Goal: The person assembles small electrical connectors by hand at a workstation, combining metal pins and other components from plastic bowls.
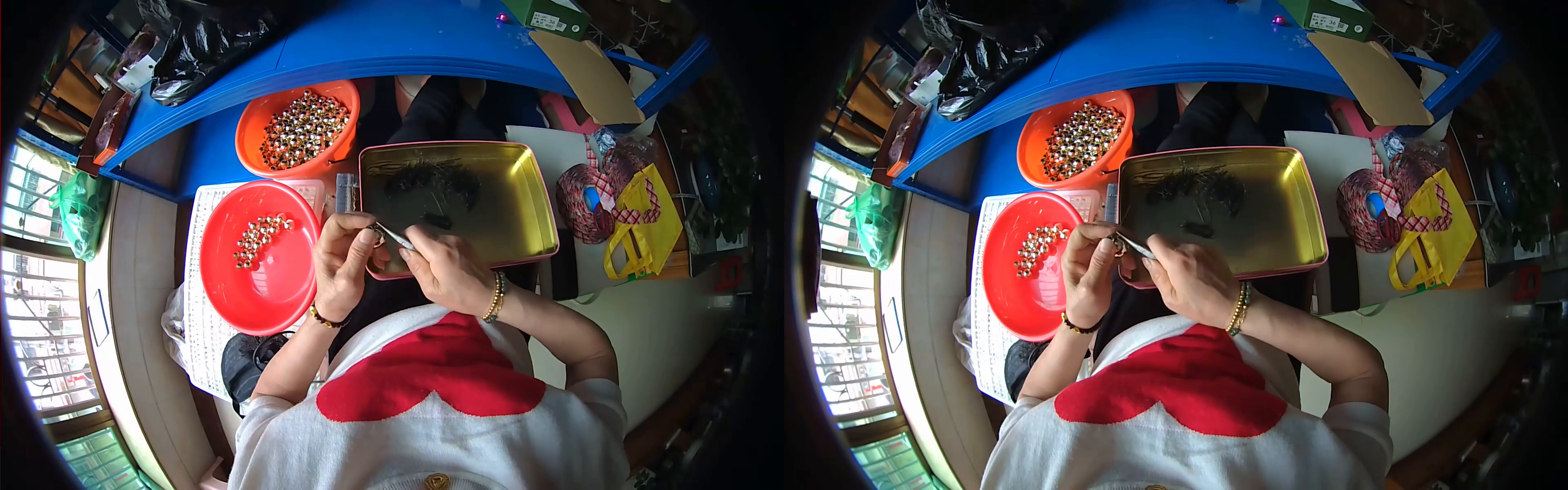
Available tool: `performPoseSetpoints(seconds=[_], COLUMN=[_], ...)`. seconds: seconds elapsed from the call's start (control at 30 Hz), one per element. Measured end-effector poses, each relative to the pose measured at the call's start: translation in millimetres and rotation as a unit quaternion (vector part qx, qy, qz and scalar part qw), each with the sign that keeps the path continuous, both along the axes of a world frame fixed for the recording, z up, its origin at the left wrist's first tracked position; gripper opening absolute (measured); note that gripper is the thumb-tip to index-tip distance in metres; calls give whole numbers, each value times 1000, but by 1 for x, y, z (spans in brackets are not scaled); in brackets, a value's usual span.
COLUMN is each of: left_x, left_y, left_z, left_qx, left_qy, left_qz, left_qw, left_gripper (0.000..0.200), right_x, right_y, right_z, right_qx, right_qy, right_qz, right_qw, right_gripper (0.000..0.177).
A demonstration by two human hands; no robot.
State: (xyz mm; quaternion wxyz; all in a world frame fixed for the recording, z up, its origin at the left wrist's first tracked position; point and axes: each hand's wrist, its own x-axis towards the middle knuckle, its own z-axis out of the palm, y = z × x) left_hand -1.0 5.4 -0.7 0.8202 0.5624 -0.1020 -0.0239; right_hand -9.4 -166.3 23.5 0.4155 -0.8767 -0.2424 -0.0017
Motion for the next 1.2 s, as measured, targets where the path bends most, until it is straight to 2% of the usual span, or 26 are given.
performPoseSetpoints(seconds=[0.1, 0.47, 0.57, 0.8, 0.9, 1.0, 1.03, 1.13, 1.2], left_x=[2, 1, 0, -10, -5, 2, 4, 7, 7], left_y=[2, 1, 2, -1, 1, 6, 8, 8, 11], left_z=[0, 2, 3, 3, 5, 21, 14, 18, 10], left_qx=[-31, -41, -37, -19, -12, -113, -125, -164, -142], left_qy=[42, 73, 75, 99, 85, 188, 202, 272, 239], left_qz=[-17, -36, -48, -38, -59, -130, -142, -190, -196], left_qw=[998, 996, 995, 994, 995, 967, 961, 929, 940], left_gripper=[17, 18, 17, 15, 20, 27, 33, 32, 28], right_x=[7, 7, 8, 3, 9, 12, 12, 12, 12], right_y=[-3, -6, -4, -8, -9, -10, -11, -12, -13], right_z=[5, 6, 0, -14, -5, 2, 3, 4, 4], right_qx=[-38, -84, -88, -199, -213, -226, -229, -232, -232], right_qy=[-33, -59, -125, -144, -138, -145, -145, -148, -146], right_qz=[4, 8, 3, 13, 16, 20, 21, 25, 31], right_qw=[999, 995, 988, 969, 967, 963, 962, 961, 961], right_gripper=[12, 16, 15, 14, 16, 15, 13, 14, 15])
